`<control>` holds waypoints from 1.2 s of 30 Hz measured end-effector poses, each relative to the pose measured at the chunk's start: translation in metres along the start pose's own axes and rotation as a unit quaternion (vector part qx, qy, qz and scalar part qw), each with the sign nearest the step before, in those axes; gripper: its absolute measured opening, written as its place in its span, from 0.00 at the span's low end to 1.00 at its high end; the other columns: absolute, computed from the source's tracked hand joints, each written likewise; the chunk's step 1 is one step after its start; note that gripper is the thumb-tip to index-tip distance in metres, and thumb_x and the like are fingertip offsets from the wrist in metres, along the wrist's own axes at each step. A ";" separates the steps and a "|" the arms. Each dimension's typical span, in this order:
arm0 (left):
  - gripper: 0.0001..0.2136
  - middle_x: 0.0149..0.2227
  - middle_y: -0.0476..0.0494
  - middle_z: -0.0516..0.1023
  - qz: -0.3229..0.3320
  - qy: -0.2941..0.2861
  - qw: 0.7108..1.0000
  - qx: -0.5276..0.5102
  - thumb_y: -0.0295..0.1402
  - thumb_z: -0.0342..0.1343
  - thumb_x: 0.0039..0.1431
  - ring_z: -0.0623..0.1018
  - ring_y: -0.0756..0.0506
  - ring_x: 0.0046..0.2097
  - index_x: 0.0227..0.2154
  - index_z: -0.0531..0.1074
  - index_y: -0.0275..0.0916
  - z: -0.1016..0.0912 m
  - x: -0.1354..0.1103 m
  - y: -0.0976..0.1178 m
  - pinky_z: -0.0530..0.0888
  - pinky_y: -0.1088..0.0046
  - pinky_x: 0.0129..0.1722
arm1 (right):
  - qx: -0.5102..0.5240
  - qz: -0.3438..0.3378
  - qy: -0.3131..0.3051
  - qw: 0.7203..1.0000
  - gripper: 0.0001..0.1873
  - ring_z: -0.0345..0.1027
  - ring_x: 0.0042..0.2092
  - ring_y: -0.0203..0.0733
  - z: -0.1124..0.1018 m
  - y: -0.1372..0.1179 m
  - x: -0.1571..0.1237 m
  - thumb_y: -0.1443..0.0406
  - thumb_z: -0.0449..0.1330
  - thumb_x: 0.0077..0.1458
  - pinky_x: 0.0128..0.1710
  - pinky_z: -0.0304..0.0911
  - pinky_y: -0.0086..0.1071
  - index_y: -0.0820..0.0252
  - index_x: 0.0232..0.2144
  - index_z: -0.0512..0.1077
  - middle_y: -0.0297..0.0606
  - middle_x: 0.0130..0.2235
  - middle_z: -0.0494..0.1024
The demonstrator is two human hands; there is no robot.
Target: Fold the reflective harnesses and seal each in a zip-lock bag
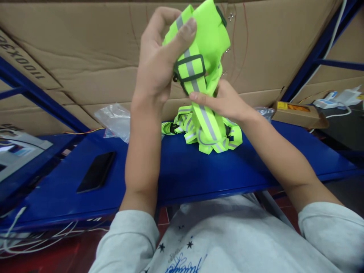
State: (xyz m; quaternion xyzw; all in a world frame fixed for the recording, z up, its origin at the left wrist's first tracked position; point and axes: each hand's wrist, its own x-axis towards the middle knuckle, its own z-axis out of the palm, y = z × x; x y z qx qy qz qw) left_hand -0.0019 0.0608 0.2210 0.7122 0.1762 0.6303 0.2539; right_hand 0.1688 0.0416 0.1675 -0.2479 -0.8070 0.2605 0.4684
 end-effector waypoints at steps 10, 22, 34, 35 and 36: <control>0.07 0.43 0.46 0.78 -0.055 -0.071 0.993 -0.080 0.42 0.58 0.64 0.79 0.41 0.48 0.32 0.75 0.48 0.003 0.001 -0.004 0.78 0.64 0.45 | -0.130 -0.016 0.016 0.991 0.17 0.75 0.37 0.46 -0.044 -0.048 -0.010 0.48 0.70 0.53 0.37 0.71 0.37 0.52 0.27 0.77 0.36 0.32 0.81; 0.24 0.33 0.48 0.76 -0.008 -0.059 0.992 0.111 0.65 0.60 0.59 0.73 0.45 0.38 0.32 0.77 0.47 -0.009 0.003 -0.031 0.67 0.66 0.37 | -0.119 0.001 -0.035 0.992 0.18 0.63 0.34 0.32 -0.040 -0.012 0.003 0.50 0.65 0.61 0.37 0.61 0.27 0.58 0.31 0.74 0.27 0.30 0.74; 0.17 0.40 0.52 0.81 -0.055 -0.152 0.980 0.114 0.48 0.71 0.52 0.74 0.40 0.48 0.42 0.78 0.49 0.005 0.000 -0.043 0.69 0.64 0.49 | -0.169 0.039 -0.007 0.985 0.15 0.76 0.49 0.51 -0.026 0.002 0.007 0.53 0.72 0.52 0.54 0.73 0.41 0.53 0.37 0.78 0.35 0.43 0.84; 0.16 0.40 0.52 0.81 -0.045 -0.148 0.982 0.107 0.47 0.71 0.53 0.75 0.40 0.48 0.42 0.79 0.49 0.005 0.000 -0.043 0.70 0.64 0.49 | -0.155 0.049 -0.018 0.986 0.14 0.76 0.49 0.51 -0.029 0.000 0.006 0.54 0.72 0.52 0.54 0.73 0.41 0.52 0.38 0.78 0.34 0.42 0.84; 0.15 0.40 0.51 0.82 -0.032 -0.141 0.984 0.103 0.47 0.71 0.53 0.76 0.40 0.47 0.41 0.79 0.49 0.004 0.000 -0.043 0.71 0.63 0.47 | -0.141 0.061 -0.031 0.988 0.13 0.76 0.49 0.51 -0.032 -0.001 0.005 0.55 0.72 0.53 0.54 0.73 0.41 0.52 0.38 0.78 0.34 0.40 0.84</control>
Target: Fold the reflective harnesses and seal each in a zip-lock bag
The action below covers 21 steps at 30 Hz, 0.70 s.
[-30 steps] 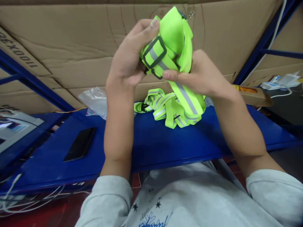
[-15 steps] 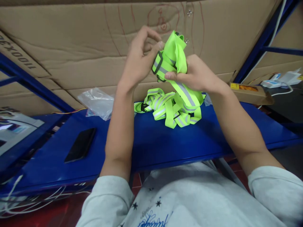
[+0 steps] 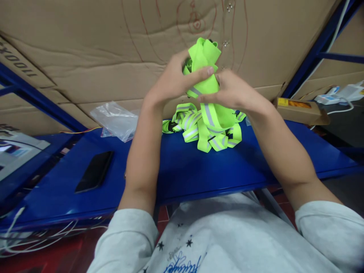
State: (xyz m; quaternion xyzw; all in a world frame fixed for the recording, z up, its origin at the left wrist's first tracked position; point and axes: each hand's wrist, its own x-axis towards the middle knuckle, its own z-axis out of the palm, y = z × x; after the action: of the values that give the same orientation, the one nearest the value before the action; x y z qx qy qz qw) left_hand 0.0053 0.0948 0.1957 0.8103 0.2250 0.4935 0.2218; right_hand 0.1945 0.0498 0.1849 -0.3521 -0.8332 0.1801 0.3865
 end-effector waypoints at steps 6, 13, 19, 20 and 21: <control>0.11 0.39 0.45 0.83 -0.002 0.022 0.999 -0.035 0.46 0.69 0.56 0.81 0.40 0.40 0.37 0.83 0.47 -0.003 -0.003 -0.001 0.73 0.65 0.37 | 0.004 0.054 -0.075 0.996 0.06 0.76 0.42 0.51 -0.017 -0.002 -0.005 0.62 0.71 0.51 0.48 0.75 0.43 0.54 0.31 0.78 0.35 0.33 0.81; 0.19 0.41 0.47 0.83 -0.038 0.012 0.996 -0.078 0.52 0.73 0.50 0.78 0.42 0.40 0.38 0.83 0.47 -0.009 -0.003 -0.008 0.73 0.63 0.40 | 0.062 0.059 -0.109 0.990 0.11 0.76 0.40 0.48 -0.006 -0.004 -0.005 0.67 0.70 0.47 0.41 0.75 0.39 0.53 0.36 0.80 0.32 0.37 0.83; 0.23 0.35 0.46 0.82 -0.081 0.019 0.983 -0.164 0.56 0.74 0.45 0.75 0.43 0.39 0.36 0.80 0.44 -0.019 -0.005 0.001 0.73 0.62 0.38 | 0.008 0.091 -0.094 0.991 0.05 0.67 0.28 0.40 -0.016 -0.014 -0.008 0.62 0.70 0.52 0.25 0.61 0.35 0.55 0.29 0.79 0.33 0.29 0.79; 0.24 0.34 0.46 0.81 -0.088 0.018 0.981 -0.171 0.57 0.74 0.44 0.75 0.43 0.37 0.35 0.79 0.44 -0.021 -0.006 0.001 0.73 0.62 0.36 | -0.014 0.090 -0.086 0.992 0.06 0.65 0.27 0.39 -0.021 -0.019 -0.010 0.61 0.69 0.54 0.24 0.57 0.34 0.55 0.29 0.78 0.34 0.29 0.78; 0.25 0.33 0.46 0.81 -0.100 0.007 0.980 -0.173 0.59 0.73 0.44 0.74 0.44 0.36 0.35 0.79 0.45 -0.022 -0.006 0.001 0.73 0.63 0.33 | -0.029 0.082 -0.073 0.994 0.06 0.63 0.26 0.38 -0.026 -0.024 -0.013 0.60 0.68 0.56 0.24 0.55 0.34 0.56 0.30 0.78 0.34 0.29 0.78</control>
State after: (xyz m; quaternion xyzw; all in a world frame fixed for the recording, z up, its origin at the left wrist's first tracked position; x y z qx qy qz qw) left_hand -0.0171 0.0936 0.2013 0.7300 0.2176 0.5059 0.4048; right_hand 0.2101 0.0248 0.2085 -0.4165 -0.8320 0.2126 0.2984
